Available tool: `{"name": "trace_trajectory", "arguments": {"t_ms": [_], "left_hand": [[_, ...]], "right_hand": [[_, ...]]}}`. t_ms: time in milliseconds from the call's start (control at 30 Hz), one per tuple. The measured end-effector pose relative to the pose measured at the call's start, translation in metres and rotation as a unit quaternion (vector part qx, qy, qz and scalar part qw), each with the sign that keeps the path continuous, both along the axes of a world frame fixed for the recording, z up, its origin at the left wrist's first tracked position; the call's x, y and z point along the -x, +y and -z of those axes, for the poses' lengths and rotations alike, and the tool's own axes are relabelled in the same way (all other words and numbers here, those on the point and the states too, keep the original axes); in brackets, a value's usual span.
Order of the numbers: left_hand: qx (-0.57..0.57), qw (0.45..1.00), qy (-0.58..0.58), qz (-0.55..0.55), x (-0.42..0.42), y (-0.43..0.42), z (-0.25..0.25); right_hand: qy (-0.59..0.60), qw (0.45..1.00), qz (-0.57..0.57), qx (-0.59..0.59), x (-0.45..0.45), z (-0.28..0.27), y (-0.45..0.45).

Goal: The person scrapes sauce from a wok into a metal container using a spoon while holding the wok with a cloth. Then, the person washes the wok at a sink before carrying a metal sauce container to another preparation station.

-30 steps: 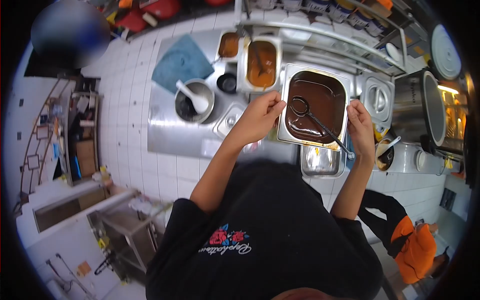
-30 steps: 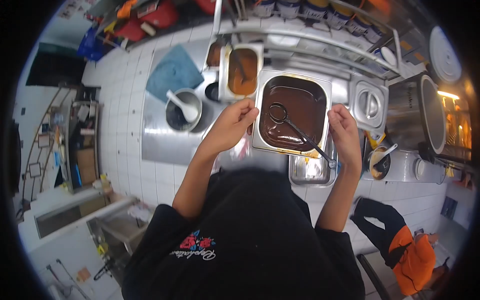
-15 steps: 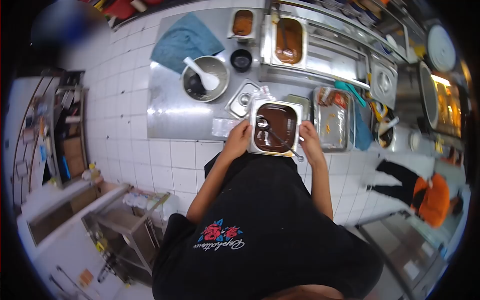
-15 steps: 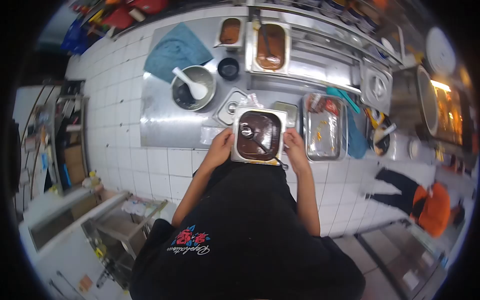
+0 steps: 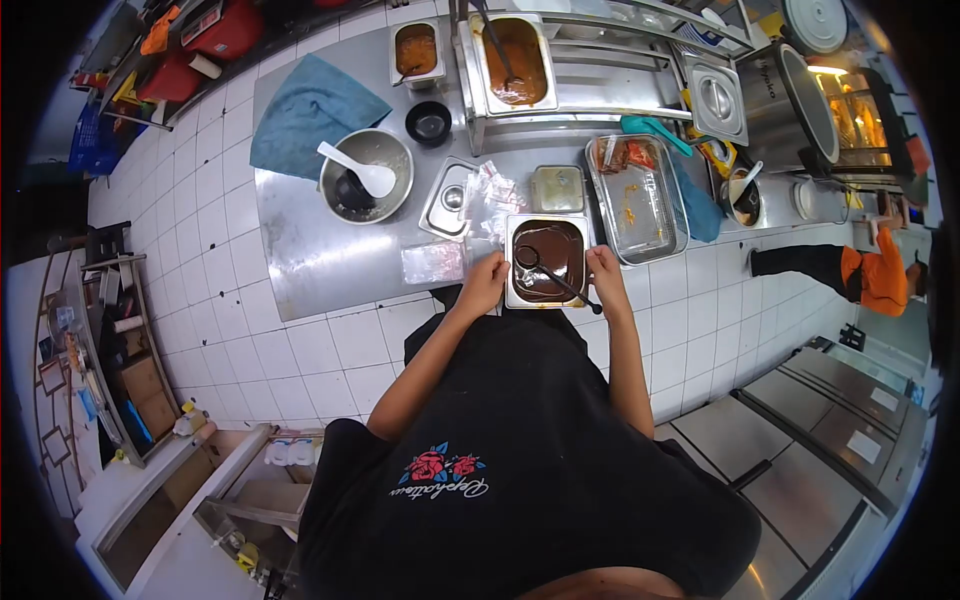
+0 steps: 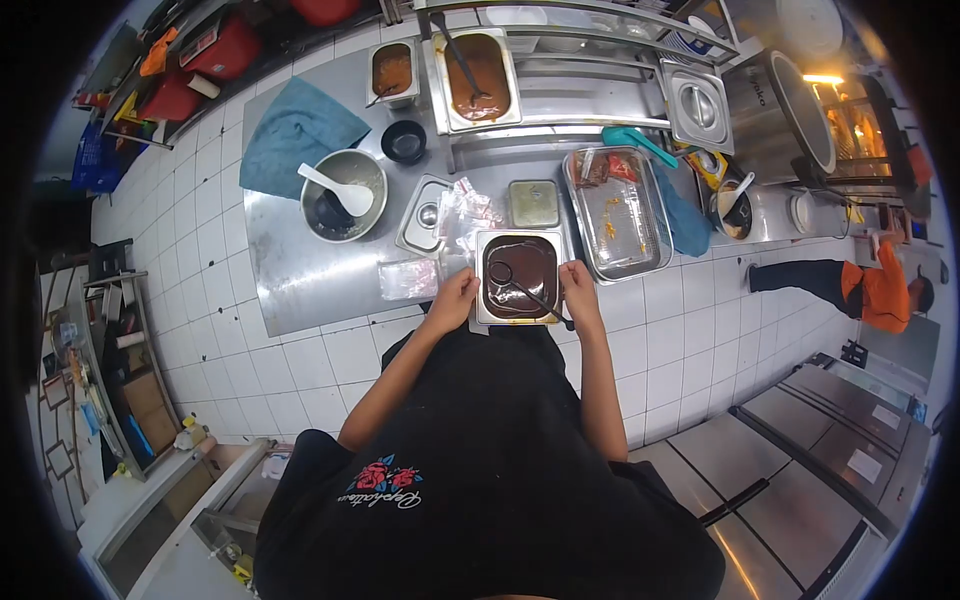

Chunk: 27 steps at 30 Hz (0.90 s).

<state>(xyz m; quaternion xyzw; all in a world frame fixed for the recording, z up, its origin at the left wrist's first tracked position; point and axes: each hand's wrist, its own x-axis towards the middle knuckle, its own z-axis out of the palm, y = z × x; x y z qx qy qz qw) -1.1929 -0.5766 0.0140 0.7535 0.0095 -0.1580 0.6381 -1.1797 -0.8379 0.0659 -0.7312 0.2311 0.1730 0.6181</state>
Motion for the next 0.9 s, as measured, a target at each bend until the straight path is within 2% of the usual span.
{"name": "trace_trajectory", "arguments": {"t_ms": [33, 133, 167, 300, 333, 567, 733, 833, 900], "left_hand": [[-0.016, 0.999, 0.013, 0.040, -0.003, -0.003, 0.010], [0.016, 1.000, 0.026, 0.005, -0.008, -0.020, 0.022], [-0.008, 1.000, 0.018, 0.008, -0.012, -0.022, 0.021], [-0.047, 0.997, -0.013, -0.057, -0.027, -0.038, 0.019], [-0.053, 0.997, -0.013, -0.063, -0.031, -0.040, 0.023], [-0.034, 0.988, 0.023, -0.149, -0.057, -0.056, 0.015], [-0.077, 0.981, -0.028, -0.175, -0.080, -0.065, 0.023], [-0.134, 0.971, -0.053, -0.191, -0.088, -0.069, 0.015], [-0.115, 0.966, -0.078, -0.218, -0.085, -0.072, 0.015]], "right_hand": [[-0.023, 0.999, -0.013, 0.040, -0.001, 0.024, -0.013], [-0.069, 0.996, -0.023, 0.060, -0.014, 0.030, -0.021], [-0.076, 0.996, -0.004, 0.046, -0.019, 0.031, -0.023], [-0.125, 0.986, -0.047, 0.099, -0.042, 0.054, -0.039], [-0.119, 0.985, -0.055, 0.109, -0.049, 0.043, -0.038], [-0.124, 0.985, -0.099, 0.064, -0.088, 0.032, -0.047], [-0.159, 0.979, -0.123, 0.039, -0.115, 0.050, -0.055], [-0.144, 0.980, -0.139, 0.017, -0.126, 0.035, -0.057], [-0.125, 0.979, -0.161, 0.001, -0.129, 0.017, -0.059]]}}
